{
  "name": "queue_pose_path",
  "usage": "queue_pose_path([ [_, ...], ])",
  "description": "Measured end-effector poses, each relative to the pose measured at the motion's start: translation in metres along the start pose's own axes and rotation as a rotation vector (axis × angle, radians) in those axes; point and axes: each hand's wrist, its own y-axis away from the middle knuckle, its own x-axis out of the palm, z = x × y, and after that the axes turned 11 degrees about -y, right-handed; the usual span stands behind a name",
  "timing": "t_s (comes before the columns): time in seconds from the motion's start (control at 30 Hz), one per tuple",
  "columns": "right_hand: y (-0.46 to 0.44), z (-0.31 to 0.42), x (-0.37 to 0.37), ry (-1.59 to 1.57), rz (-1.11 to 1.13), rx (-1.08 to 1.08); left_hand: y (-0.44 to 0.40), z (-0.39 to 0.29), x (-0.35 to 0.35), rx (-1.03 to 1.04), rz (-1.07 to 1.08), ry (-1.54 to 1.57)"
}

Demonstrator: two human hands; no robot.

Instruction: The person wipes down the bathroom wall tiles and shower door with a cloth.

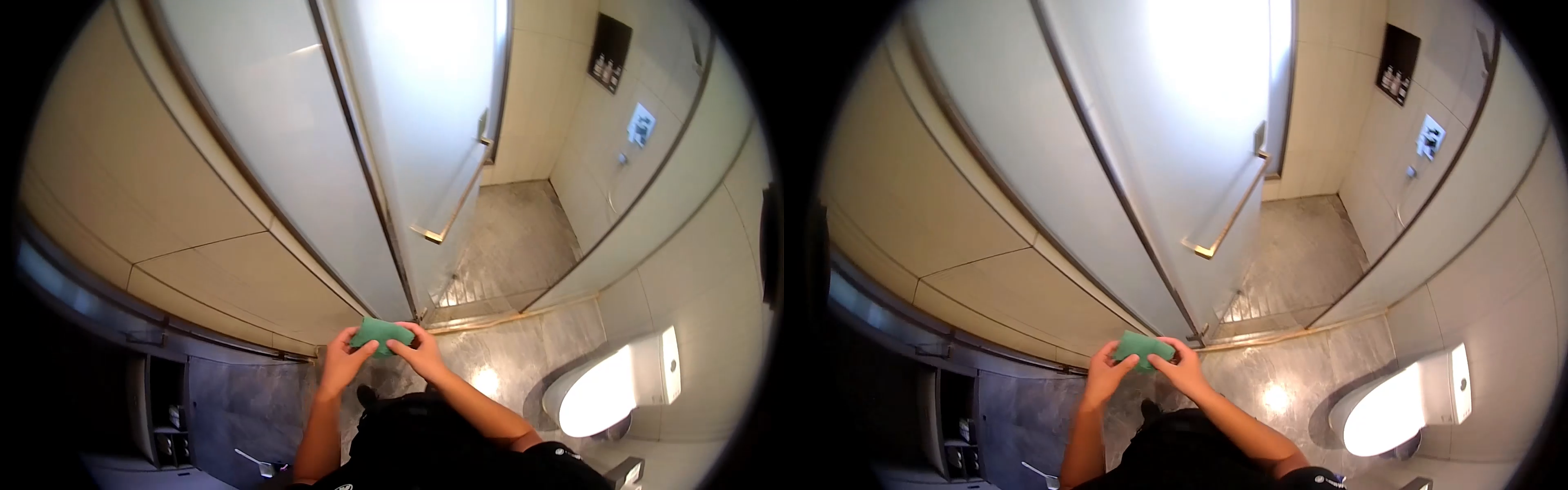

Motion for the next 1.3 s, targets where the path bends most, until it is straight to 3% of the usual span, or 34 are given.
queue_pose_path([
  [0.07, -0.004, 0.004, 0.003, -0.093, -0.096, -0.102, -0.004, 0.007, 0.011, 0.03, -0.077, 0.117],
  [0.13, -0.011, 0.009, 0.005, -0.102, -0.057, -0.085, -0.005, 0.009, 0.021, 0.063, -0.149, 0.236],
  [0.2, -0.015, 0.011, 0.006, 0.107, -0.101, -0.219, -0.003, 0.01, 0.028, -0.287, -0.218, 0.588],
  [0.23, -0.016, 0.014, 0.01, 0.148, -0.107, -0.312, -0.004, 0.014, 0.024, -0.316, 0.03, 0.716],
  [0.33, -0.019, 0.017, 0.012, 0.303, -0.07, -0.355, -0.006, 0.01, 0.032, -0.265, 0.133, 0.852],
  [0.43, -0.022, 0.027, 0.012, 0.466, 0.009, -0.311, -0.02, 0.019, 0.036, -0.1, -0.014, 0.822],
  [0.57, -0.042, 0.038, 0.002, 0.458, 0.053, -0.295, -0.035, 0.002, 0.035, -0.013, -0.109, 0.79],
  [0.63, -0.058, 0.041, -0.008, 0.091, -0.031, -0.303, -0.045, -0.011, 0.03, -0.018, -0.247, 0.834],
  [0.67, -0.071, 0.039, -0.02, 0.089, -0.031, -0.317, -0.05, -0.019, 0.029, -0.007, -0.239, 0.83],
  [0.73, -0.097, 0.035, -0.05, 0.063, -0.304, -0.32, -0.057, -0.041, 0.027, 0.061, -0.361, 0.823],
  [0.93, -0.124, 0.055, -0.077, 0.071, -0.591, -0.357, -0.078, -0.086, 0.021, 0.172, -0.442, 0.725],
  [1.0, -0.12, 0.06, -0.07, 0.085, -0.567, -0.389, -0.085, -0.092, 0.019, 0.197, -0.456, 0.72],
  [1.1, -0.116, 0.085, -0.038, 0.306, -0.389, -0.644, -0.09, -0.097, 0.015, 0.227, -0.448, 0.678],
  [1.3, -0.127, 0.159, 0.027, 0.549, -0.272, -0.94, -0.1, -0.099, 0.008, 0.226, -0.45, 0.511],
])
